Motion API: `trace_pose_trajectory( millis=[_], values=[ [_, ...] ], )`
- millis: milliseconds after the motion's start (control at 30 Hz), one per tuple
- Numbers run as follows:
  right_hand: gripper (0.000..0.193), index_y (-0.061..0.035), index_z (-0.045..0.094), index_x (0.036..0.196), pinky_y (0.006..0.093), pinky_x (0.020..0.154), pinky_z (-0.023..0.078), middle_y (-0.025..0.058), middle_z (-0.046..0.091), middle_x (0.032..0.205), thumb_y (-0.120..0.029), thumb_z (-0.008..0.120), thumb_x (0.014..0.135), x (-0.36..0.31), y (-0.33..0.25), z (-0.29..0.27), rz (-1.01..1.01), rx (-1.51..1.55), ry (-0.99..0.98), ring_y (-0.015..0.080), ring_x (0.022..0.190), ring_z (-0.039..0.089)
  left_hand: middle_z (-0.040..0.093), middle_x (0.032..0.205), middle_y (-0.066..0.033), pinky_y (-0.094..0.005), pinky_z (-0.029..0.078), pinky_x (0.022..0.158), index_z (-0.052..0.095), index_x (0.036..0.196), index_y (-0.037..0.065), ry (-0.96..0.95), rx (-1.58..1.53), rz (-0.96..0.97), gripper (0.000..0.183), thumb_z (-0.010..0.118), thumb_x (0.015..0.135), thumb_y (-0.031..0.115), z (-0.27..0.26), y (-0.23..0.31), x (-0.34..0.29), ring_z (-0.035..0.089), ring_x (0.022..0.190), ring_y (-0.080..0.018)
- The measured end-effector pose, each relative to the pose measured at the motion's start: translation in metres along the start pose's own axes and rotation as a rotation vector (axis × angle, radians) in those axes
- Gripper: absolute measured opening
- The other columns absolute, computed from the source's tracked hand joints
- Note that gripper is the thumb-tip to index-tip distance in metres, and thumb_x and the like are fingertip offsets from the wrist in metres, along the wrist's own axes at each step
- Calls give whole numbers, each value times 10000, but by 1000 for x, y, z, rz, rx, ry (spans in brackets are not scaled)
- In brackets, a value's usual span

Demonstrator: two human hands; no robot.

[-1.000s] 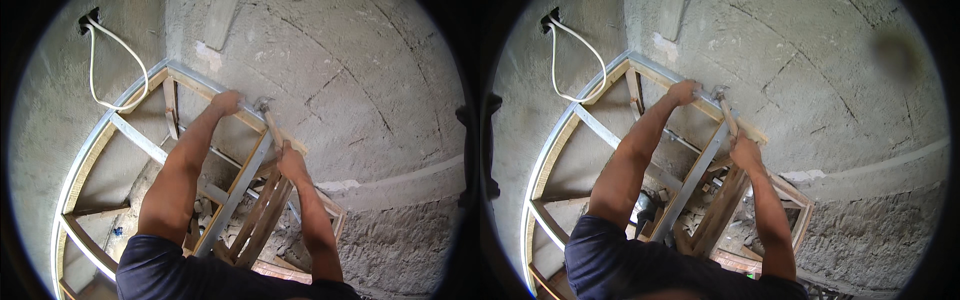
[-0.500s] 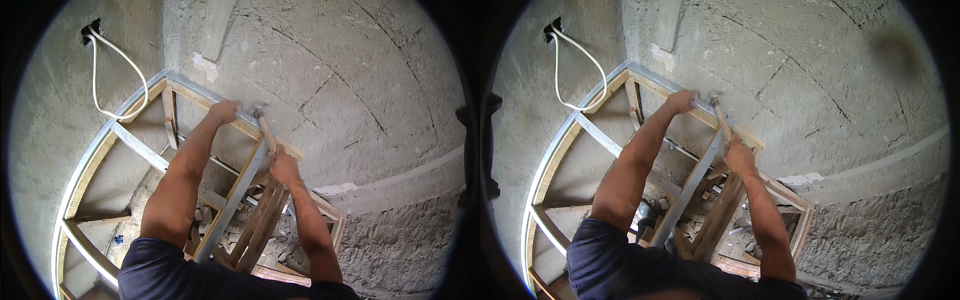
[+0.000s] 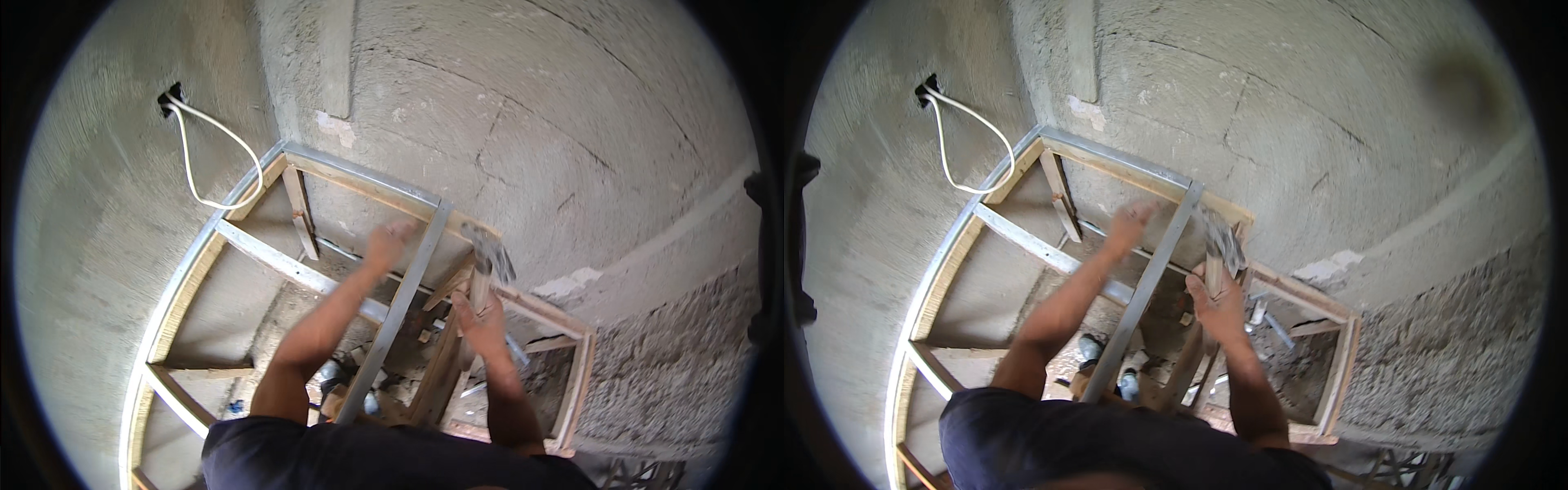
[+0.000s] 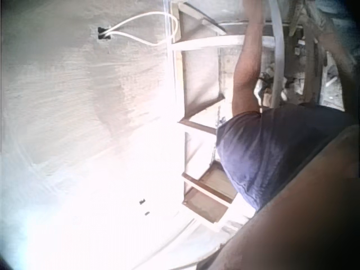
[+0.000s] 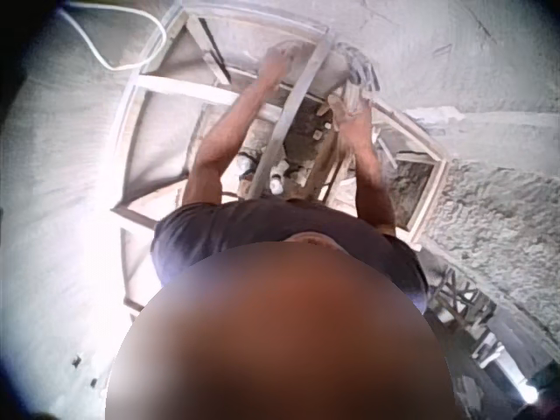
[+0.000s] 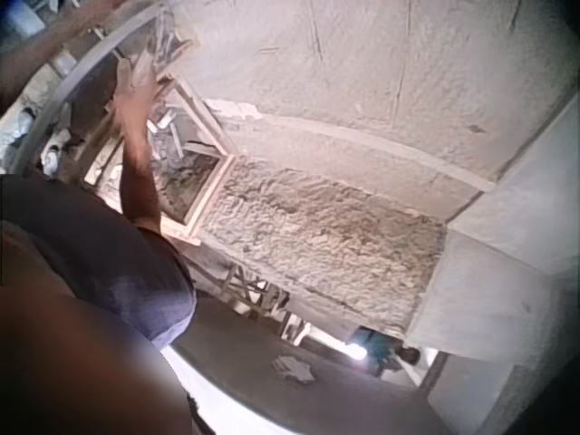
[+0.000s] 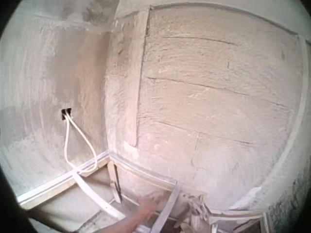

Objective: The person selects nails from a bucket and hammers them into a metal frame attached to a wall. Another person assists by holding and adjusting the frame while the first person secures it with nails.

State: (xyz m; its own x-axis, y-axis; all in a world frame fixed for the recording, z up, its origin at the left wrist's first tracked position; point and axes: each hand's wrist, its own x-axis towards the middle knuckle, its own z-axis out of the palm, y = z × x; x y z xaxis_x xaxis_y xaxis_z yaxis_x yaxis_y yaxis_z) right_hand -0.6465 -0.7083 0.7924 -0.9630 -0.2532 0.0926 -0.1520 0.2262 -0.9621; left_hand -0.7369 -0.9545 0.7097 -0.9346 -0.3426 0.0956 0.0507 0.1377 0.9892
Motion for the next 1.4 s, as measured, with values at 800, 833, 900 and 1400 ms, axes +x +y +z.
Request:
trace_pose_trajectory(
  millis=[800, 833, 900, 1400],
  values=[
    [114, -41, 661, 1077, 228, 521, 406, -21, 629, 768, -68, 731, 991, -154, -22, 5, 151, 217, -200, 39, 578, 520, 700, 798, -109, -378, 433, 476, 714, 924, 1, -868, -985, 881, 302, 728, 1018, 287, -72, 279, -355, 605, 565, -262],
    [102, -35, 667, 1062, 228, 521, 404, -20, 627, 767, -64, 731, 989, -153, -22, 10, 117, 194, -228, 40, 577, 516, 697, 795, -109, -378, 431, 476, 707, 920, -2, -861, -982, 907, 306, 724, 1020, 286, -73, 277, -357, 602, 563, -262],
    [78, -25, 678, 1032, 228, 521, 401, -17, 625, 765, -57, 731, 985, -150, -21, 17, 108, 140, -274, 40, 574, 510, 693, 792, -115, -378, 428, 473, 696, 927, -15, -866, -976, 958, 327, 717, 1024, 296, -72, 275, -359, 592, 555, -262],
    [66, -43, 698, 1010, 217, 507, 395, -30, 599, 713, -103, 723, 996, -131, -36, 29, 116, 127, -344, 33, 570, 525, 609, 786, -89, -339, 421, 465, 643, 879, 47, -285, -788, 980, 323, 671, 1021, 335, -91, 273, -330, 547, 538, -193]
  ],
)
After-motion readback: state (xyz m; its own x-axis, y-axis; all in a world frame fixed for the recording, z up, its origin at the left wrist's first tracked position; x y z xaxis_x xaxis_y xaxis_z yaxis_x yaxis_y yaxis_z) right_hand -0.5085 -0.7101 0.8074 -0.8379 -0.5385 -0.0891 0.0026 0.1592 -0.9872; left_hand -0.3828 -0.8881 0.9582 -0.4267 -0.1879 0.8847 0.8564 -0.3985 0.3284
